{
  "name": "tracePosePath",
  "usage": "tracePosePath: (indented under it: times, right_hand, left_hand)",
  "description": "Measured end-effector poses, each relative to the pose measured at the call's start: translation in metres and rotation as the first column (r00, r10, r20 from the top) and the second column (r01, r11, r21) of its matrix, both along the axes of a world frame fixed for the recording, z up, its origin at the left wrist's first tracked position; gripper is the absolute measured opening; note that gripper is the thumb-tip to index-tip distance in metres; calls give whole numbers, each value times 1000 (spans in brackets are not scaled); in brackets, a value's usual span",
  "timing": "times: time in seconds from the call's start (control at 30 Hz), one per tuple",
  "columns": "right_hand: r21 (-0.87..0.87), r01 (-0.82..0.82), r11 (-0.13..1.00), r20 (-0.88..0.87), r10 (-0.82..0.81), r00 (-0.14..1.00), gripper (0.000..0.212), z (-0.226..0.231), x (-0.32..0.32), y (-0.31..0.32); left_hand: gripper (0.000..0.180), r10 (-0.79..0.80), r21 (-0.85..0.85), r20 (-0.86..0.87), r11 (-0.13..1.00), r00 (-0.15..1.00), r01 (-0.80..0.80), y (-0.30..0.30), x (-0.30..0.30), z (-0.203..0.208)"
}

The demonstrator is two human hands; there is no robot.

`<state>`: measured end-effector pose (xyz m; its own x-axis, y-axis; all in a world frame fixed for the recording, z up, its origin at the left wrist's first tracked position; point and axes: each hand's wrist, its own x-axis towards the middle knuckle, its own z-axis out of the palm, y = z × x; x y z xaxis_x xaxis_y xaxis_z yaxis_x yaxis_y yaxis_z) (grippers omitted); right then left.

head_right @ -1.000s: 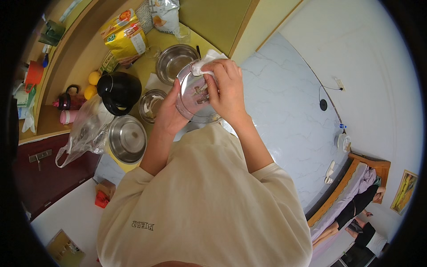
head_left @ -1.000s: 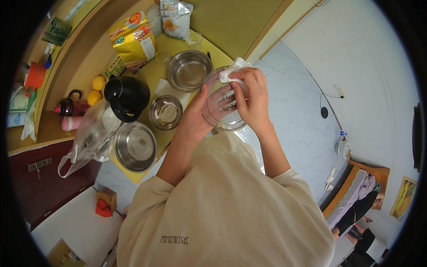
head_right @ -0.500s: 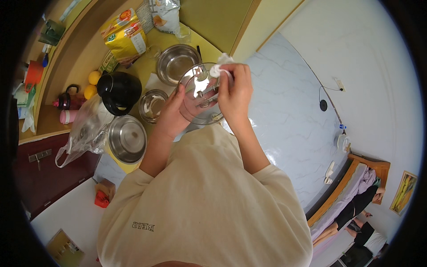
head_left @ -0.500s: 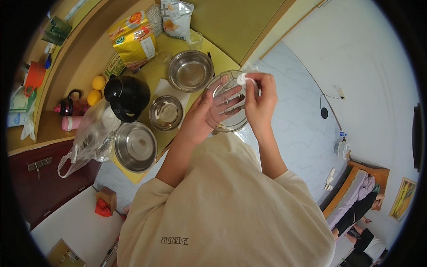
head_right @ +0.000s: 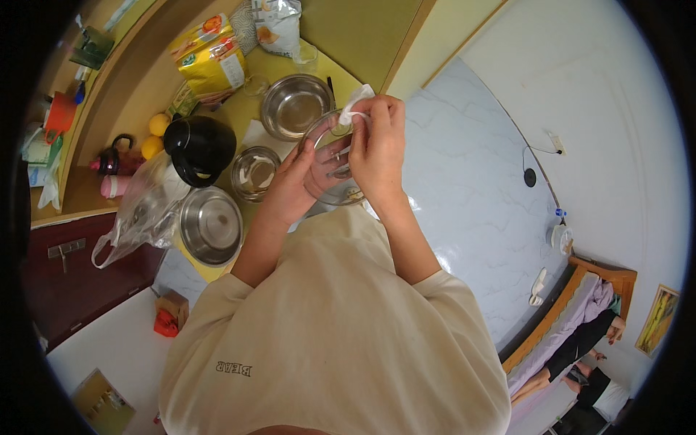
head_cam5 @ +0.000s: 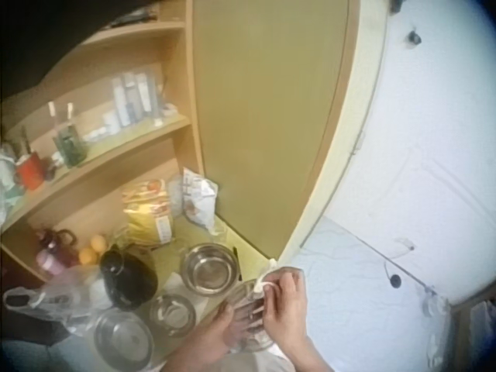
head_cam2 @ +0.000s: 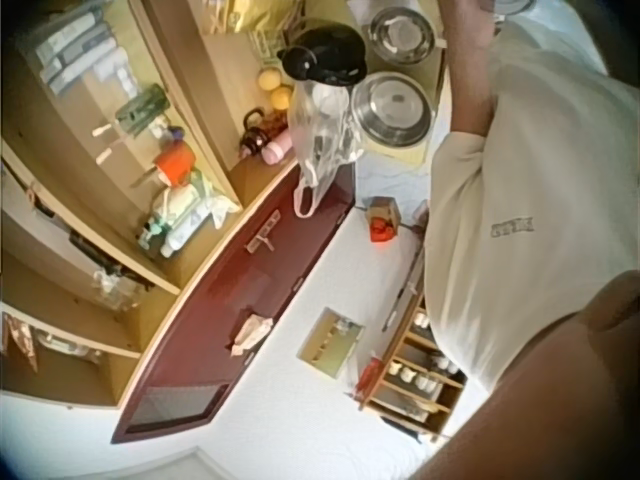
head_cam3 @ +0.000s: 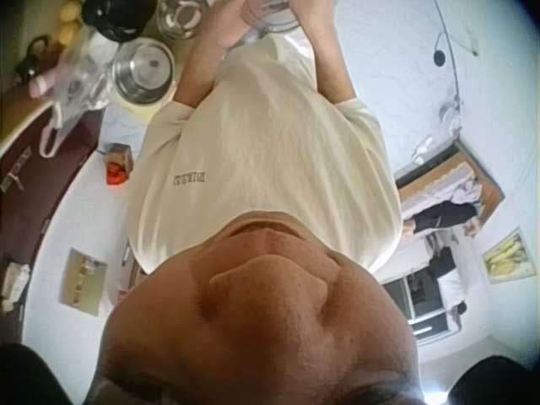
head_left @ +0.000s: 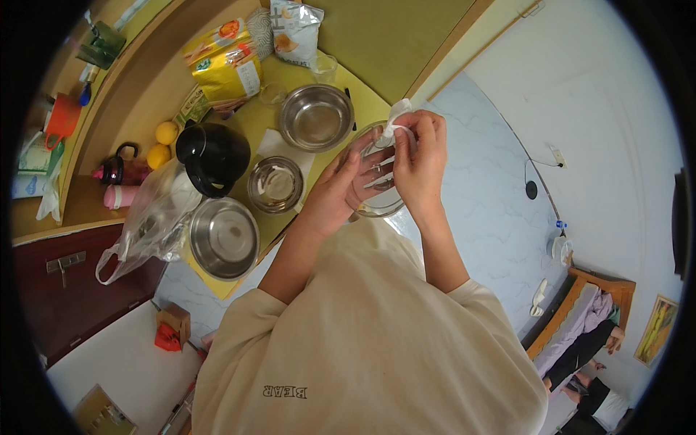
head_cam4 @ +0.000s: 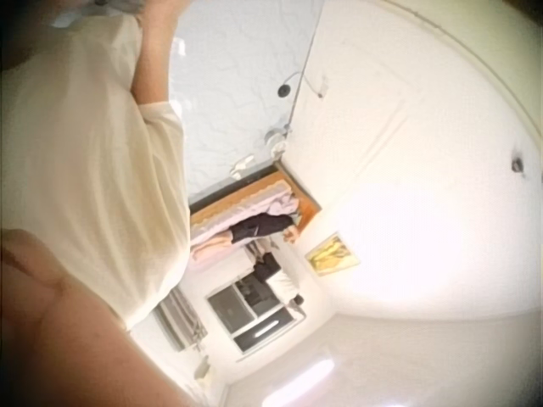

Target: The person wipes a transparent bowl and a lid with a cloth, then places a pot on a shelf and handles a plastic bag.

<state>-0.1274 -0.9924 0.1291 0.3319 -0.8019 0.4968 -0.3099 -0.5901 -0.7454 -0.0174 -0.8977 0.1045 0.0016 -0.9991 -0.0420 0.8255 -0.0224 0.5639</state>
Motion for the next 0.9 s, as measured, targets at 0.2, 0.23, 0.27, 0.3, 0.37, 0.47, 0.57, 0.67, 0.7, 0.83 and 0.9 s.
tracePosePath:
  times: [0.2,0.23,0.27,0.3,0.37,0.47,0.57,0.67,0.7,0.83,0.9]
  right_hand:
    - [20,-82,996,68,80,994,11,-4,8,13]
    - [1,-66,998,83,66,994,12,-5,7,14]
    - [-17,-52,999,99,53,994,13,-6,6,15]
    - [-12,-65,998,101,66,993,13,-7,5,14]
    - [-102,-2,995,137,16,990,15,-8,5,11]
    - [-44,-8,999,188,16,982,14,-4,5,13]
    - [-17,-128,992,130,129,983,13,4,7,22]
    - [-159,-214,964,-12,214,977,13,2,11,24]
    - [-158,-215,964,-12,216,976,13,2,13,26]
    - [-173,-342,924,-62,336,940,17,2,15,36]
    - [-91,-414,906,-90,407,909,16,-1,9,37]
  left_hand:
    - [52,24,67,81,997,996,-29,0,-1,1]
    - [52,7,50,82,999,997,-11,0,-1,1]
    - [52,-8,35,83,999,996,5,1,-1,1]
    - [52,5,39,85,999,996,-9,2,-2,3]
    - [53,35,77,175,996,984,-49,0,-6,13]
    - [51,59,116,237,989,970,-88,0,-11,16]
    - [54,55,91,218,993,974,-76,1,-6,6]
    - [61,56,119,65,991,996,-63,4,-5,5]
    - [66,87,205,-9,975,996,-84,4,-6,5]
    - [74,52,191,-37,981,998,-44,1,-1,0]
    - [68,69,220,-105,974,992,-45,3,0,11]
